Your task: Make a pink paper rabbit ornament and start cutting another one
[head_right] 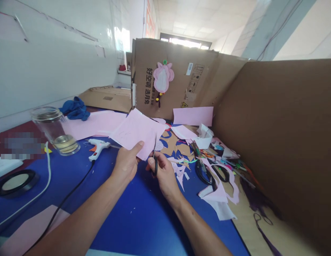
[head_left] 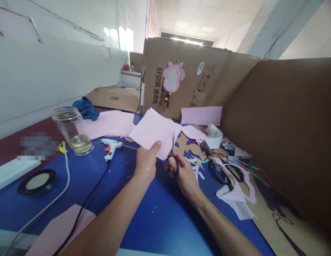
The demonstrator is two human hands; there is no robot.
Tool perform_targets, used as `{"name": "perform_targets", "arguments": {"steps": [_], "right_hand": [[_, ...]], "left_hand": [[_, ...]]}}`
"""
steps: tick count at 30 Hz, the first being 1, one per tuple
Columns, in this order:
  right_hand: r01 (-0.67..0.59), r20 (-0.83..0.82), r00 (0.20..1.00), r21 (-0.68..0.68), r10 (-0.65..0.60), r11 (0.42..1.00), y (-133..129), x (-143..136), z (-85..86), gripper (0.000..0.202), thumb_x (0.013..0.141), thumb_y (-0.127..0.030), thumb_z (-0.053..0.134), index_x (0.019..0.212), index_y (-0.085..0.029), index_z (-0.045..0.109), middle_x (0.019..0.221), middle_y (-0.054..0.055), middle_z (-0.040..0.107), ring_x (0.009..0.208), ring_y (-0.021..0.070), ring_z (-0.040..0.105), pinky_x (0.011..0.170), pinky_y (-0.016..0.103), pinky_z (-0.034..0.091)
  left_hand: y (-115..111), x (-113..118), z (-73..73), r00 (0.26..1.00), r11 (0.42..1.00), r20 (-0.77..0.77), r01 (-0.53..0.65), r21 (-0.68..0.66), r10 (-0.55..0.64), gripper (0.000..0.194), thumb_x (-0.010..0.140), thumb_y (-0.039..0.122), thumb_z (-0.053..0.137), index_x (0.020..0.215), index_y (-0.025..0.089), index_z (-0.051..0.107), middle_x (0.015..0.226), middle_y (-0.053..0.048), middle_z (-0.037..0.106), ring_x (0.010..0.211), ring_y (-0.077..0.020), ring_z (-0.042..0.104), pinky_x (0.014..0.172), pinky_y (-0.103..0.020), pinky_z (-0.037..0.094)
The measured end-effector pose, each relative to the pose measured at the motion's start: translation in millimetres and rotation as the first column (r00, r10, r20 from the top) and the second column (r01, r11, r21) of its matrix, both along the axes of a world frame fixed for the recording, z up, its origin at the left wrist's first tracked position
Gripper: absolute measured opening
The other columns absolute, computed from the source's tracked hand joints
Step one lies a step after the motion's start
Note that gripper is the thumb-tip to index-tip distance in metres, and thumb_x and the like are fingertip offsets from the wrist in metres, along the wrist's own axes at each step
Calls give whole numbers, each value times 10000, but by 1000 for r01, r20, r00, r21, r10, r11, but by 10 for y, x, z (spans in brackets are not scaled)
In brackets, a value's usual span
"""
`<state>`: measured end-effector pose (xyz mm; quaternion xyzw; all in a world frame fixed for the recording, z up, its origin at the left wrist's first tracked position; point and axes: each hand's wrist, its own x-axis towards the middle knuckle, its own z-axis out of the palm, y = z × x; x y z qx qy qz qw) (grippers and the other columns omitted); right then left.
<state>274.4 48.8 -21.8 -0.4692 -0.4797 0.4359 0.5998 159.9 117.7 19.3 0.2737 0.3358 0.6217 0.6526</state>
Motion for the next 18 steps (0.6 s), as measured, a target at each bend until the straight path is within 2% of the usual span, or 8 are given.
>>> {"name": "perform_targets", "arguments": {"steps": [7,14,18], "right_hand": [[32,29,999,11,-33,999,14,-16,-38,389,981,-611,725,971,-236,622,773,-27,612,618,130,448,576,273,355],[48,21,999,0,-48,999,16,-17,-83,360,1000,-594,710,977,-245,622,774,-30,616,609,131,449,572,279,348],[37,-9,999,-7,-37,999,32,-19,-104,364,1001,-596,709,986,-243,623,782,-30,624,603,125,461,568,276,355]], "left_hand": [[29,23,-113,999,1000,-28,16,1,-16,405,725,207,899,1111,115,820,1159,-168,837,876,-247,803,713,-306,645],[50,18,-178,997,1000,-74,19,11,-18,417,697,280,941,1068,129,827,1207,-172,828,1047,-301,796,911,-396,646],[82,22,-196,996,1000,-90,17,7,-16,433,685,262,943,1080,130,825,1216,-175,825,1060,-304,795,893,-385,646]]}}
